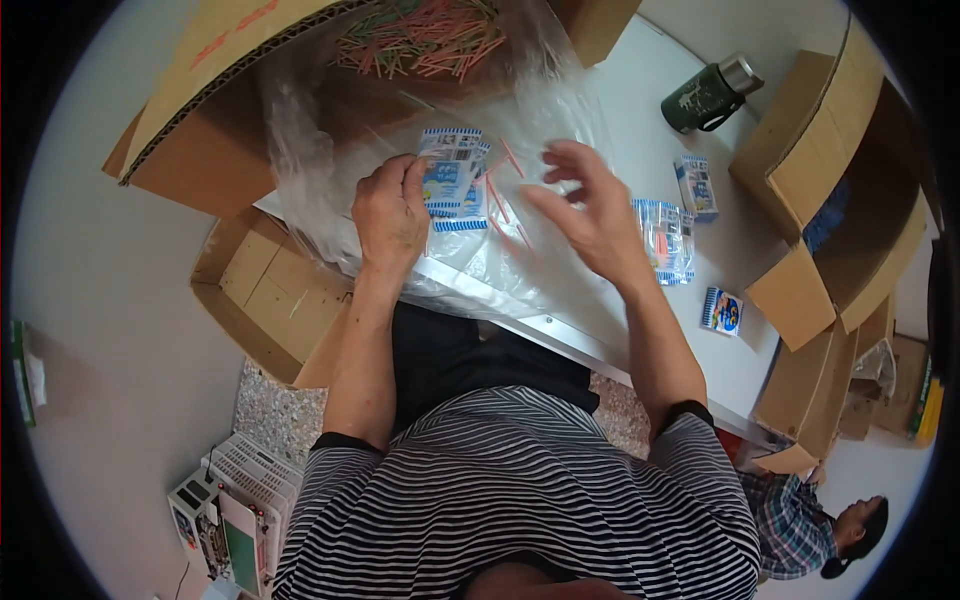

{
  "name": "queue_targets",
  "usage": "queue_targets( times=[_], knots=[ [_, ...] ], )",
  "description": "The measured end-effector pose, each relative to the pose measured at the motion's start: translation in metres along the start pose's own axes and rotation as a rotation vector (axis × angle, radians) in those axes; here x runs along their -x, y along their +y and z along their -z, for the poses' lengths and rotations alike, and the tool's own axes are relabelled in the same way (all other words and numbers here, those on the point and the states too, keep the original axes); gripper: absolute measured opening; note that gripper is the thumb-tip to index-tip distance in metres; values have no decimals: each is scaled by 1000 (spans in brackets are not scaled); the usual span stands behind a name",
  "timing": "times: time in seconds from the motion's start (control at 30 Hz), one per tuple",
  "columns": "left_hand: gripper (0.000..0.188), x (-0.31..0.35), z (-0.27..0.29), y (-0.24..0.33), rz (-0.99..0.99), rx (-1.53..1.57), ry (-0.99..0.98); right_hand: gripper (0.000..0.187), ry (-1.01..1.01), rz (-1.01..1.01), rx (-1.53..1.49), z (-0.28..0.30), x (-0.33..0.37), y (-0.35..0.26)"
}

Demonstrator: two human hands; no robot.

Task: Packaging small items and rubber bands into plastic bags and placing them into cardboard boxes.

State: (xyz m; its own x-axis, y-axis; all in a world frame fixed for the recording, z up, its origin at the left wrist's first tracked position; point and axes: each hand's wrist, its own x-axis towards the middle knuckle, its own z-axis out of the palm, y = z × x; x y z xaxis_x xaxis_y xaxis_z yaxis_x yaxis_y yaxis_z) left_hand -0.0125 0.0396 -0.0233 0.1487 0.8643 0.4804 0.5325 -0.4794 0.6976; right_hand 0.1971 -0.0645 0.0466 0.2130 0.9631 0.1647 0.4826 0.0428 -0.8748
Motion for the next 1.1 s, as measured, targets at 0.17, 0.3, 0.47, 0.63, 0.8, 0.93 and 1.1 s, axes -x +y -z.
queue_targets(
  times=[0.17,0.3,0.47,0.63,0.8,0.93,1.1],
  knots=[
    [11,-5,4,-12,-175,-196,-55,57,-8,221,233,-37,-43,16],
    [11,-7,12,-14,-209,-306,-14,55,41,357,378,-43,-60,16],
    [6,-10,19,-8,-291,-99,51,42,-44,367,215,-58,-71,9],
    [11,-6,12,-8,-109,116,77,24,-422,-28,-246,-63,-90,6],
    [15,3,0,-28,329,557,57,27,-368,191,66,-76,-149,-7],
    [15,2,-11,-26,380,667,71,34,-180,221,499,-107,-228,-8],
    [16,6,-16,-30,410,622,12,37,-308,152,-197,-141,-247,21]
  ],
)
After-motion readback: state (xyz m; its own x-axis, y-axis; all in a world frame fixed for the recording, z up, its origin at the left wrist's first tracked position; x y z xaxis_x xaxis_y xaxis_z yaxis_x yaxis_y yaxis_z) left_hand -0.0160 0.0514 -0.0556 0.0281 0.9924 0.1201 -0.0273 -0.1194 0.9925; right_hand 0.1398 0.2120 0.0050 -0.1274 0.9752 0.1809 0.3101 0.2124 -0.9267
